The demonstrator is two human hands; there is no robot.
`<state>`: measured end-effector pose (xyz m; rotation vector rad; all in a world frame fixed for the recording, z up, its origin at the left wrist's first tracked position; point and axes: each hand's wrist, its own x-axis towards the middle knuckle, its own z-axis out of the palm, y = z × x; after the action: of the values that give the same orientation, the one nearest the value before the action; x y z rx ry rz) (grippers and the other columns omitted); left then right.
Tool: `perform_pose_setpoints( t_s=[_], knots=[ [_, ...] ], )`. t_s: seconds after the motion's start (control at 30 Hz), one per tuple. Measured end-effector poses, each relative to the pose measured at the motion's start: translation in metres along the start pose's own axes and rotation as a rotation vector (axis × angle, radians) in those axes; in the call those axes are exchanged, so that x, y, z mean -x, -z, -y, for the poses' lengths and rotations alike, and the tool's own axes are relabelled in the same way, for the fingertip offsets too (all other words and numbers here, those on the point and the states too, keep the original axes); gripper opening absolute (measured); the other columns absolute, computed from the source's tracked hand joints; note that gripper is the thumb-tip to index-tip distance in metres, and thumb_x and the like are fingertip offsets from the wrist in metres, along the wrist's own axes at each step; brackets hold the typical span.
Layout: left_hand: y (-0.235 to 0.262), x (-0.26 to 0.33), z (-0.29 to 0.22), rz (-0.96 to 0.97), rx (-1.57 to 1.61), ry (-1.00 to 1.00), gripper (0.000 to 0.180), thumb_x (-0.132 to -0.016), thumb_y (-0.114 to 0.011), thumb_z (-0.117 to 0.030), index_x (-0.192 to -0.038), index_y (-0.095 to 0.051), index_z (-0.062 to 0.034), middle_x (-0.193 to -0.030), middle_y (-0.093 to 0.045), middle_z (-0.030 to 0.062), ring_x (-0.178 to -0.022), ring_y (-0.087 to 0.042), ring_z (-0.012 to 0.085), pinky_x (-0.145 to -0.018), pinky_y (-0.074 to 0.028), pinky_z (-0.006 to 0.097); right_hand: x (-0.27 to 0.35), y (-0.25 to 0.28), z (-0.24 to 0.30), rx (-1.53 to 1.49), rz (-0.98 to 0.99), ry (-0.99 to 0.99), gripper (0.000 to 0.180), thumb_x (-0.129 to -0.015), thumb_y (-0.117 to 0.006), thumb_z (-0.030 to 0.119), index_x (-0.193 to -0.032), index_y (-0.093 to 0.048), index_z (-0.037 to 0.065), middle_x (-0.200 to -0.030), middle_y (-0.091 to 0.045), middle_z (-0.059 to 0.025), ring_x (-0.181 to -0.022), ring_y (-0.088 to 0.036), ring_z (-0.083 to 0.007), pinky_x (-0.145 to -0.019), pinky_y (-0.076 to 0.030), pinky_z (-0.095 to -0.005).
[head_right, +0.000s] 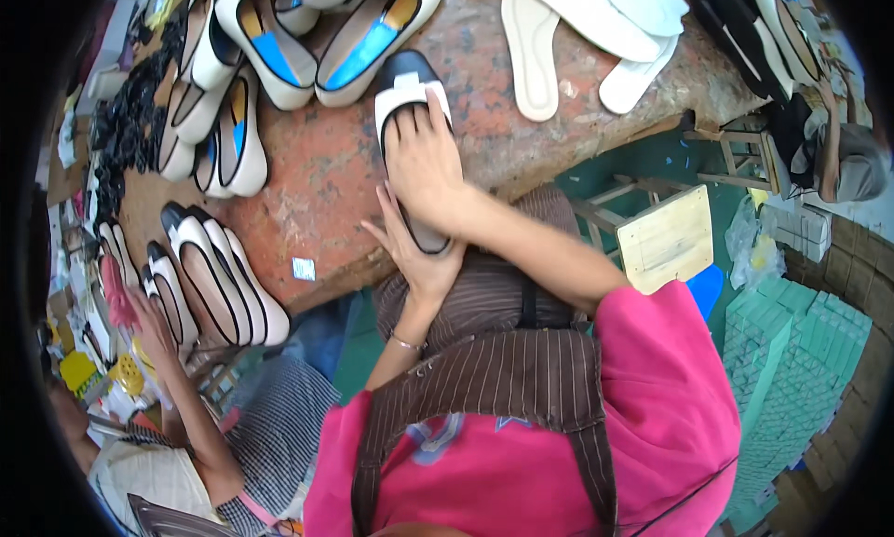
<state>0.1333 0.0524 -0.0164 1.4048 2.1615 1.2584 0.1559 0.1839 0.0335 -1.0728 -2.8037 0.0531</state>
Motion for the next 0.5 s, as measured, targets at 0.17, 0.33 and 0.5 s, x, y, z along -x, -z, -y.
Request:
perform_pose_setpoints(
  t_s=[0.17,0.33,0.5],
  knots=[
    [0.001,-0.003,-0.012,0.037,-0.036,0.017,0.112,-0.072,-0.081,-0.035,-0.153,-0.016,0.0062,-0.155,-0.030,0.0268,-0.146,-0.028,0.0385,-0.117,0.005,0.062,-0.022,-0.006,-0.017,0.003,0.127,-0.025,0.027,-0.086,-0.052,0.015,-0.092,-0.071,-0.002,-0.086,-0.069,-0.0160,-0.092,-0.067,-0.0316,-0.119,-0.008,-0.0593],
    [0.001,-0.004,-0.010,0.054,-0.081,0.016,0.111,-0.073,-0.080,-0.033,-0.153,-0.014,0.0065,-0.156,-0.029,0.0269,-0.146,-0.027,0.0403,-0.116,0.003,0.063,-0.017,-0.017,-0.023,0.139,-0.239,0.015,0.026,-0.084,-0.053,0.016,-0.084,-0.072,-0.001,-0.073,-0.067,-0.0122,-0.078,-0.067,-0.0275,-0.119,-0.002,-0.0623],
    [0.003,-0.006,-0.015,0.071,-0.065,0.006,0.106,-0.073,-0.079,-0.031,-0.152,-0.018,0.0044,-0.157,-0.026,0.0264,-0.146,-0.027,0.0402,-0.116,-0.003,0.064,-0.031,-0.008,-0.027,0.063,0.305,0.077,0.026,-0.084,-0.054,0.017,-0.080,-0.073,-0.001,-0.076,-0.069,-0.0130,-0.079,-0.069,-0.0271,-0.118,0.000,-0.0643]
  ],
)
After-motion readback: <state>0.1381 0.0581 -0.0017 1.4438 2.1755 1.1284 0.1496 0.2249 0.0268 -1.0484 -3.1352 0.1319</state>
